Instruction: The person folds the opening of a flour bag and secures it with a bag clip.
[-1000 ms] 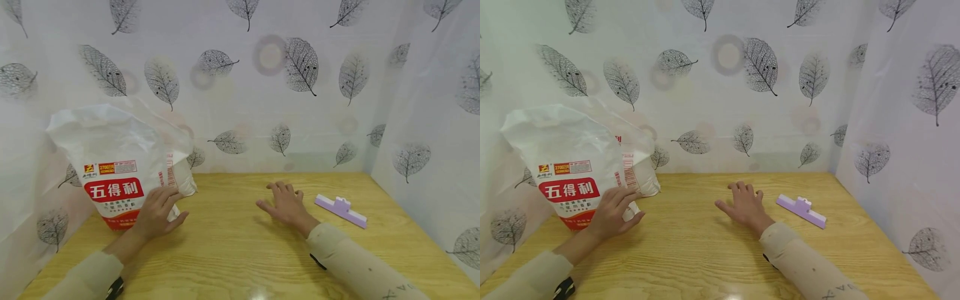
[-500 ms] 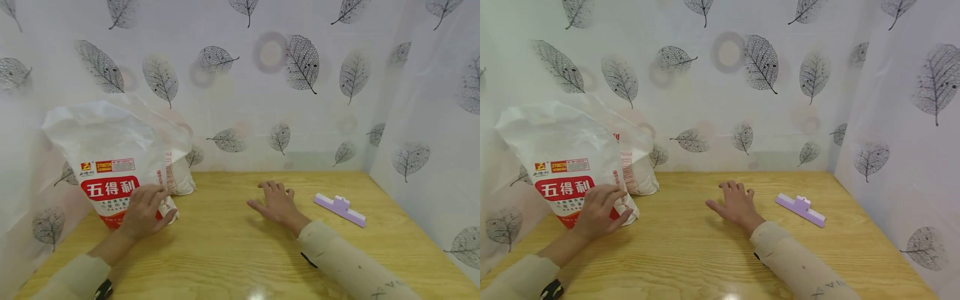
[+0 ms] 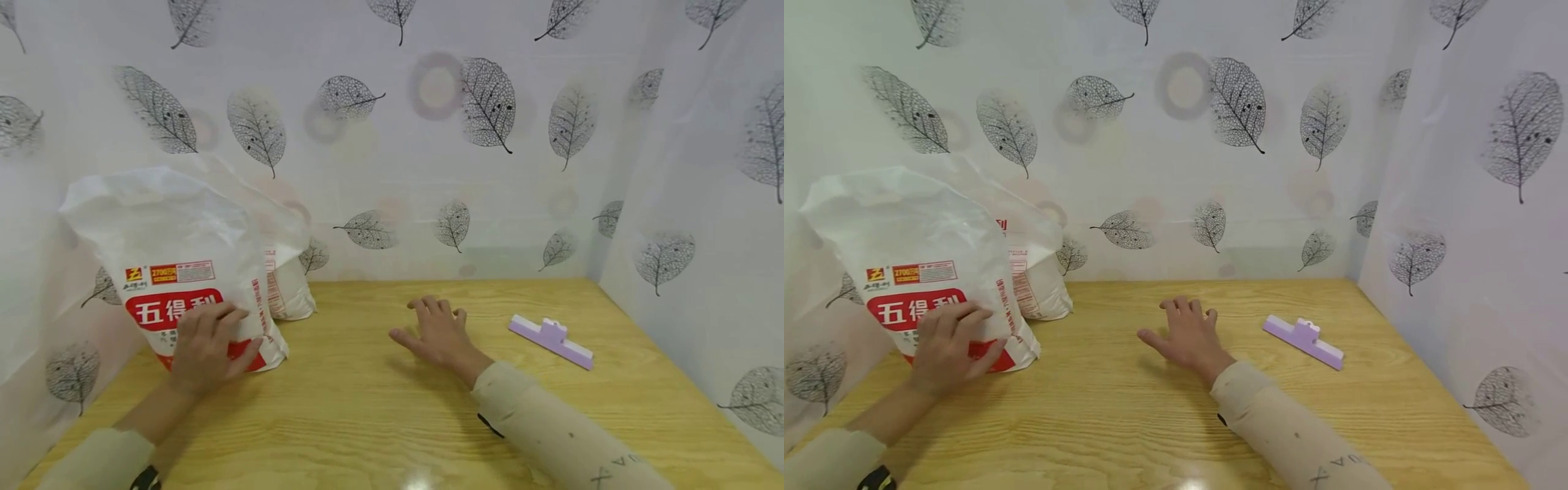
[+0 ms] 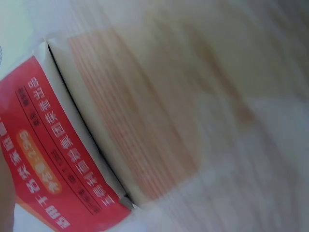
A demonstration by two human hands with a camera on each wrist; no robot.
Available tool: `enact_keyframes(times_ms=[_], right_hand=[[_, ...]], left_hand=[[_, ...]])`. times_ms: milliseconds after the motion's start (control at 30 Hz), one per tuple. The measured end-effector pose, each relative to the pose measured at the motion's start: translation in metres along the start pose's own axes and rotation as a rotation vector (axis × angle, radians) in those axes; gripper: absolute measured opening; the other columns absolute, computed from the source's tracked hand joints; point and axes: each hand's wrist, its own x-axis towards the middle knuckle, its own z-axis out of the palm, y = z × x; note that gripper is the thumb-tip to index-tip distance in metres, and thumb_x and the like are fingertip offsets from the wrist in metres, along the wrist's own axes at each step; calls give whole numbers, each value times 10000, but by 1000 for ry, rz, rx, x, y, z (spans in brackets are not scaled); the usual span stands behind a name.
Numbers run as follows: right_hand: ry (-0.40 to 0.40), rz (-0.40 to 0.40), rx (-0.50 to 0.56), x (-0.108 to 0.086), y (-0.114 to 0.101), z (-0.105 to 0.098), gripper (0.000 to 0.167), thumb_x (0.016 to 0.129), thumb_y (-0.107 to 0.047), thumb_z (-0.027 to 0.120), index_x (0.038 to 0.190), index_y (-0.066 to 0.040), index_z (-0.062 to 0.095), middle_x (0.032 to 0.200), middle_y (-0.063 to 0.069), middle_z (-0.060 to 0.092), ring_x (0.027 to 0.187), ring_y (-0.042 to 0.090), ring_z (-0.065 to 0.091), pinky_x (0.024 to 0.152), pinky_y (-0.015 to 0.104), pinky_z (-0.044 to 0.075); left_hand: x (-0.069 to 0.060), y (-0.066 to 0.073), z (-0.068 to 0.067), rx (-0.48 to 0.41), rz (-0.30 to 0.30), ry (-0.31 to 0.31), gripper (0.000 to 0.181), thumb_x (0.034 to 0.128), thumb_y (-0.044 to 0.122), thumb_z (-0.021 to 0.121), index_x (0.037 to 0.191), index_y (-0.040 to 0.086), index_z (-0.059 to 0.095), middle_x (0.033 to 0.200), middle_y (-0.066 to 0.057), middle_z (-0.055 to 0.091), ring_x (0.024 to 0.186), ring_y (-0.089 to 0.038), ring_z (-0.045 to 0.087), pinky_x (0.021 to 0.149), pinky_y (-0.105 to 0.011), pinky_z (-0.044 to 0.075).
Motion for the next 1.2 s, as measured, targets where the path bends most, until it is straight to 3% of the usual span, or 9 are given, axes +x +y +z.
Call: enact_keyframes(times_ms=[300, 600, 1200], right_hand=[[5, -29, -8, 3, -13, 2, 752, 903, -757, 453, 1400, -195, 497, 1411, 52, 491, 1267, 317, 437, 913, 549, 304], [12, -56, -47, 4, -24, 4, 740, 903, -752, 463, 1398, -203, 499, 1401, 38, 489, 1268, 319, 449, 957, 598, 302], [28, -102, -47, 7, -41, 14, 745, 894, -771, 443, 1386, -214, 493, 1377, 26, 497, 1253, 306, 447, 957, 609, 323]], left_hand=[[-6, -9, -12, 7, -30, 15, 613, 964, 536, 499, 1081, -57, 593, 1090, -298, 535, 1025, -458, 436, 813, -562, 281], [-13, -14, -20, 50, -64, -39, 649, 979, 550, 459, 1110, -75, 576, 1156, -307, 519, 1064, -455, 433, 835, -564, 282], [-24, -27, -36, 133, -82, -65, 699, 989, 582, 410, 1135, -88, 545, 1155, -334, 476, 1026, -471, 402, 788, -563, 241]])
